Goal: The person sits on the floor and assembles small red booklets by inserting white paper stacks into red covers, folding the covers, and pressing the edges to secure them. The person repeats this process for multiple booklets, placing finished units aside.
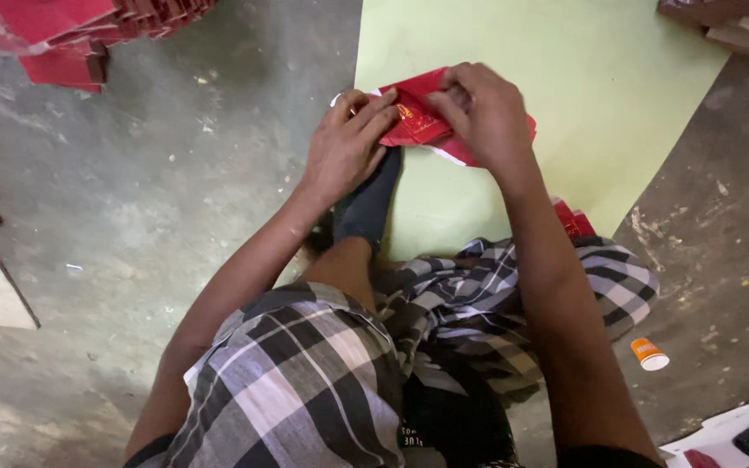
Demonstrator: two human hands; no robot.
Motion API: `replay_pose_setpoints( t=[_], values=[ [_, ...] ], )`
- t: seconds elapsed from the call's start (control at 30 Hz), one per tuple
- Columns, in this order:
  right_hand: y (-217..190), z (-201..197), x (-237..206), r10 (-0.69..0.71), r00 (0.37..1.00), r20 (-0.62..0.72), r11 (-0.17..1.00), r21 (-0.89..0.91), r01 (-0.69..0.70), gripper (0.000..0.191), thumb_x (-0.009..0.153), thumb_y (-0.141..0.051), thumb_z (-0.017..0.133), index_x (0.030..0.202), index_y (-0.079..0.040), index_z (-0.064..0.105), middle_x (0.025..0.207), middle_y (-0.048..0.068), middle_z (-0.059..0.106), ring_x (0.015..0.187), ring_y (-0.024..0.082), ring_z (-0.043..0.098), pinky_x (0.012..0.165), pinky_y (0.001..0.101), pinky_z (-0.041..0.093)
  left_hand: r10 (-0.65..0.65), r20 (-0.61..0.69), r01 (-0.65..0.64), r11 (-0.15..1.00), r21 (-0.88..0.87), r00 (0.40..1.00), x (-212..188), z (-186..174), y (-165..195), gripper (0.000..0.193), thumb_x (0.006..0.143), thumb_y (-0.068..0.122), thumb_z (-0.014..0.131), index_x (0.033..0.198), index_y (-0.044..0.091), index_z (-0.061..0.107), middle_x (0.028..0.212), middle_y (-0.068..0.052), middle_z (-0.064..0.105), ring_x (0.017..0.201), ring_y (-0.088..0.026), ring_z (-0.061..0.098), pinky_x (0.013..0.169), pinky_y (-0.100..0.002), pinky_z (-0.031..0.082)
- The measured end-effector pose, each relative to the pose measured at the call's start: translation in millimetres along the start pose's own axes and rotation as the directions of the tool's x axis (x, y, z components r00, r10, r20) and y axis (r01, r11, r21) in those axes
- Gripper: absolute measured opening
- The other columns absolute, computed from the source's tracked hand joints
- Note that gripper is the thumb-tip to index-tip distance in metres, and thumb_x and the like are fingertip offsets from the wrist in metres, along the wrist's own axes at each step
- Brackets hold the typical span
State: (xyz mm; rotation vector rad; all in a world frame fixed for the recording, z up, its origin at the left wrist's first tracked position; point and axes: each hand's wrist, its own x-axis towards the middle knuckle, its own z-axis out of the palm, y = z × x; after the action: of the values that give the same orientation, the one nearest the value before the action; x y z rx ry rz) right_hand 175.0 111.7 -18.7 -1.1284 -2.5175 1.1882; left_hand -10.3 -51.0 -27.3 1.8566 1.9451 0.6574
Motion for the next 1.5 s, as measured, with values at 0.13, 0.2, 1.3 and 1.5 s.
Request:
replay_pose_setpoints(
  t=[0.13, 0.2, 1.3, 1.5],
  values=[
    [-3, -1, 2, 0.022, 1.000, 0.019, 1.000, -0.021, -0.022, 0.021, 0.098, -0.015, 0.082, 0.110, -0.002, 0.072, 0.100, 0.010, 0.072, 0.084, 0.021, 0.073, 0.075, 0.0338, 0.058, -0.038, -0.030, 0.038, 0.999, -0.016, 0.999, -2, 0, 0, 0.052, 0.087, 0.009, 0.078, 0.137, 0.013, 0.064, 0.147, -0.005, 0.060, 0.124, -0.031, 0.056, 0.105, -0.041, 0.052],
    [-2, -2, 3, -0.008, 1.000, 0.016, 0.999, -0.050, 0.009, 0.023, 0.095, -0.016, 0.084, 0.109, -0.002, 0.072, 0.097, 0.011, 0.071, 0.082, 0.021, 0.072, 0.074, 0.0336, 0.058, -0.018, -0.047, 0.018, 1.000, -0.011, 0.999, -7, 0, 0, 0.061, 0.085, 0.008, 0.077, 0.144, 0.013, 0.062, 0.148, -0.003, 0.059, 0.126, -0.029, 0.057, 0.107, -0.040, 0.052],
    [-4, -1, 8, 0.015, 0.999, 0.045, 1.000, 0.006, -0.016, 0.036, 0.094, -0.023, 0.086, 0.118, -0.001, 0.071, 0.099, 0.011, 0.074, 0.086, 0.019, 0.069, 0.077, 0.0322, 0.056, 0.025, -0.065, -0.023, 0.999, 0.030, 0.998, -14, 5, 0, 0.067, 0.087, 0.008, 0.077, 0.150, 0.011, 0.056, 0.152, -0.005, 0.055, 0.129, -0.029, 0.056, 0.106, -0.041, 0.053],
    [-4, 1, 5, 0.142, 0.981, 0.132, 0.906, 0.382, -0.183, 0.035, 0.102, -0.025, 0.077, 0.128, -0.003, 0.068, 0.101, 0.007, 0.075, 0.088, 0.013, 0.070, 0.082, 0.0277, 0.059, -0.037, -0.075, 0.037, 0.999, 0.001, 0.996, -17, 8, 2, 0.067, 0.088, 0.009, 0.077, 0.151, 0.014, 0.056, 0.153, -0.003, 0.054, 0.129, -0.028, 0.056, 0.108, -0.041, 0.052]
  ],
)
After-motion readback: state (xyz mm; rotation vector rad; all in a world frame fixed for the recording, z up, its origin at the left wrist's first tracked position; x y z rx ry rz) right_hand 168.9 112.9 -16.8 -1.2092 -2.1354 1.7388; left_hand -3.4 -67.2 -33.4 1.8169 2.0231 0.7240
